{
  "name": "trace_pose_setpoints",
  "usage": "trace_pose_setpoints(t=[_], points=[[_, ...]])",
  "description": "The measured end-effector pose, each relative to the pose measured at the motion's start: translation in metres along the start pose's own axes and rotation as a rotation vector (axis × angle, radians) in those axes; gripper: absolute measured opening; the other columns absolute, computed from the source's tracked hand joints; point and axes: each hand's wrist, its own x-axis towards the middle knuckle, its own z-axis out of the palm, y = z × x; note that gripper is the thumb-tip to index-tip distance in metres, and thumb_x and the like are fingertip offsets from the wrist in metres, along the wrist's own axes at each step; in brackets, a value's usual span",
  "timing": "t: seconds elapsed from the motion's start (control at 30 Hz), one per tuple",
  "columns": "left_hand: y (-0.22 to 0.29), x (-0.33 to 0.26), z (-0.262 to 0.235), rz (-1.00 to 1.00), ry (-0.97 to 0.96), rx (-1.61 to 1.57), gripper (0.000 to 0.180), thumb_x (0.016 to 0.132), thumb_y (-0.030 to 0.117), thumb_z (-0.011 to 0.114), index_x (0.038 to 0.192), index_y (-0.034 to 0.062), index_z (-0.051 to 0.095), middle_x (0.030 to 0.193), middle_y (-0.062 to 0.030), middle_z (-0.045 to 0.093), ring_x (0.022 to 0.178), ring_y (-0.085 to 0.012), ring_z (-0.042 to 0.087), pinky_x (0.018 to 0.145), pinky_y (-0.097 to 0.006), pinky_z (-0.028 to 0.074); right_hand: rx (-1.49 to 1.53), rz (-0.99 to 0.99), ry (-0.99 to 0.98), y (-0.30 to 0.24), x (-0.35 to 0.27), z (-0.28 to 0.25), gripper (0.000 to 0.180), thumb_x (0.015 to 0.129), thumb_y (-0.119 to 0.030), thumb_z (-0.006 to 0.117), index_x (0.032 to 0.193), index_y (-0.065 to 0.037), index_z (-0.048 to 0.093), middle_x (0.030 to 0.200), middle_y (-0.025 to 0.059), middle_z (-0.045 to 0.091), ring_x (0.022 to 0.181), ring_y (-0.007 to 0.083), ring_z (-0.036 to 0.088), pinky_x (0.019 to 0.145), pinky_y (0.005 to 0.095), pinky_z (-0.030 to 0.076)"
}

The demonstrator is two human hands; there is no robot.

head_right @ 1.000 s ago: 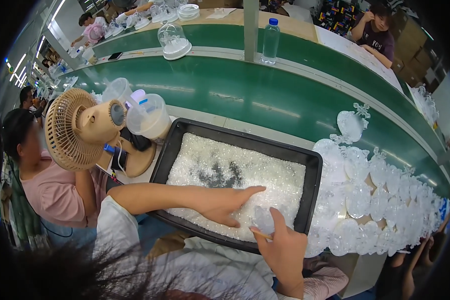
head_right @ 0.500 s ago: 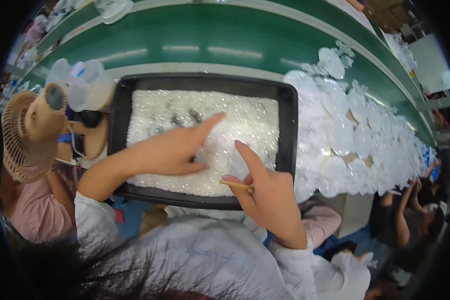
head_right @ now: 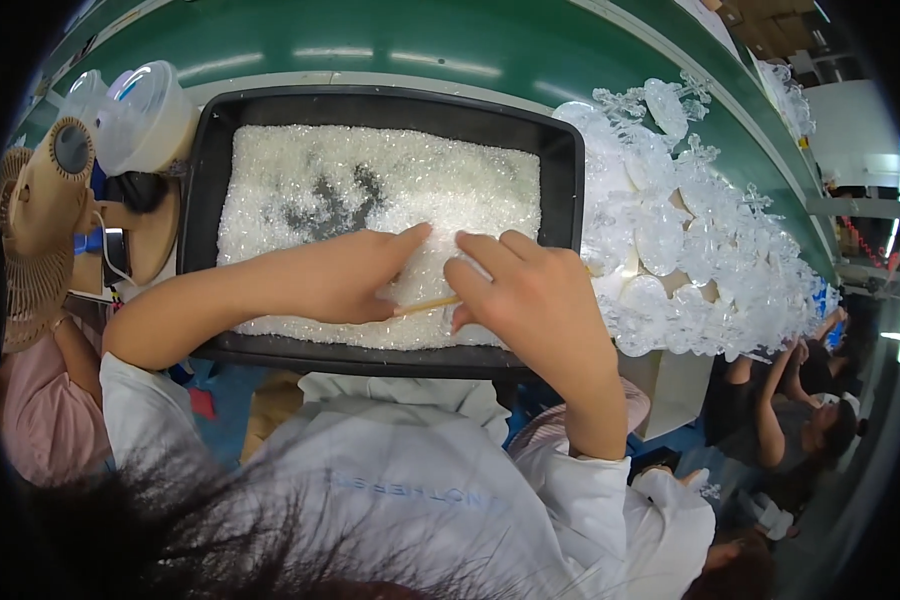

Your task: Applying decorative beads to clear light fixture bases using glue and a brush on an assembly line.

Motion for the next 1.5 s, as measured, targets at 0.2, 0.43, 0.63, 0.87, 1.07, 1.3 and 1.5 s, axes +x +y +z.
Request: trace_pose_setpoints(t=[0.2,0.43,0.63,0.87,1.07,1.3,1.5], points=[[0.007,-0.001,-0.015,0.056,0.149,-0.33,0.086,0.08,0.009,0.071,0.151,0.0008,0.022,0.109,-0.0233,0.06,0.087,-0.0349,0.066,0.076,-0.04,0.053,-0.239,0.252,0.104,0.003,-0.001,0.018,0.045,0.062,-0.042,0.082,0.077,-0.009,0.056,0.065,0.0028,0.05,0.058,0.0204,0.057,0.047,0.0346,0.043],[0.0,-0.002,0.001,0.087,0.089,-0.13,0.082,0.083,0.01,0.07,0.15,0.0018,0.023,0.112,-0.0218,0.056,0.085,-0.029,0.065,0.075,-0.039,0.053,-0.232,0.338,0.126,-0.004,-0.001,0.015,0.047,0.067,-0.047,0.081,0.073,-0.009,0.056,0.059,0.0037,0.048,0.05,0.0233,0.054,0.044,0.0347,0.041],[0.013,0.002,-0.018,0.072,0.13,-0.488,0.074,0.085,0.004,0.066,0.148,0.0062,0.028,0.117,-0.0206,0.052,0.087,-0.0286,0.063,0.077,-0.039,0.053,-0.144,0.456,0.118,0.005,-0.013,0.025,0.04,0.074,-0.04,0.081,0.069,-0.007,0.059,0.059,0.0056,0.055,0.049,0.0251,0.056,0.045,0.0363,0.041],[0.002,0.001,-0.018,0.133,0.404,-0.042,0.055,0.092,0.015,0.059,0.142,0.0003,0.038,0.12,-0.023,0.055,0.105,-0.0339,0.06,0.09,-0.039,0.048,0.074,0.398,0.154,0.005,-0.027,0.012,0.026,0.075,-0.028,0.082,0.084,-0.007,0.07,0.061,0.0066,0.058,0.049,0.0259,0.057,0.044,0.0352,0.04],[-0.005,0.002,-0.035,-0.034,0.331,-0.611,0.053,0.1,0.036,0.048,0.14,0.0006,0.046,0.117,-0.0141,0.059,0.102,-0.0213,0.057,0.088,-0.034,0.047,0.219,0.463,0.373,-0.016,-0.032,0.01,0.026,0.071,-0.015,0.084,0.092,-0.005,0.072,0.073,0.0091,0.066,0.056,0.0265,0.062,0.049,0.0327,0.047],[0.018,-0.016,-0.049,-0.008,0.182,-0.823,0.057,0.098,0.04,0.047,0.142,0.0041,0.046,0.128,-0.0114,0.058,0.109,-0.0187,0.056,0.095,-0.033,0.046,0.076,0.466,0.208,-0.023,-0.049,0.019,0.046,0.061,0.0,0.075,0.106,-0.003,0.067,0.103,0.0118,0.068,0.076,0.0282,0.069,0.06,0.034,0.055],[0.014,-0.019,-0.054,0.277,0.398,-0.574,0.067,0.098,0.044,0.043,0.15,0.0031,0.035,0.149,-0.0204,0.041,0.138,-0.032,0.041,0.111,-0.043,0.034,-0.12,0.29,0.323,-0.012,-0.059,0.031,0.047,0.061,0.002,0.071,0.108,0.004,0.065,0.104,0.0165,0.067,0.076,0.0269,0.069,0.058,0.033,0.055]])
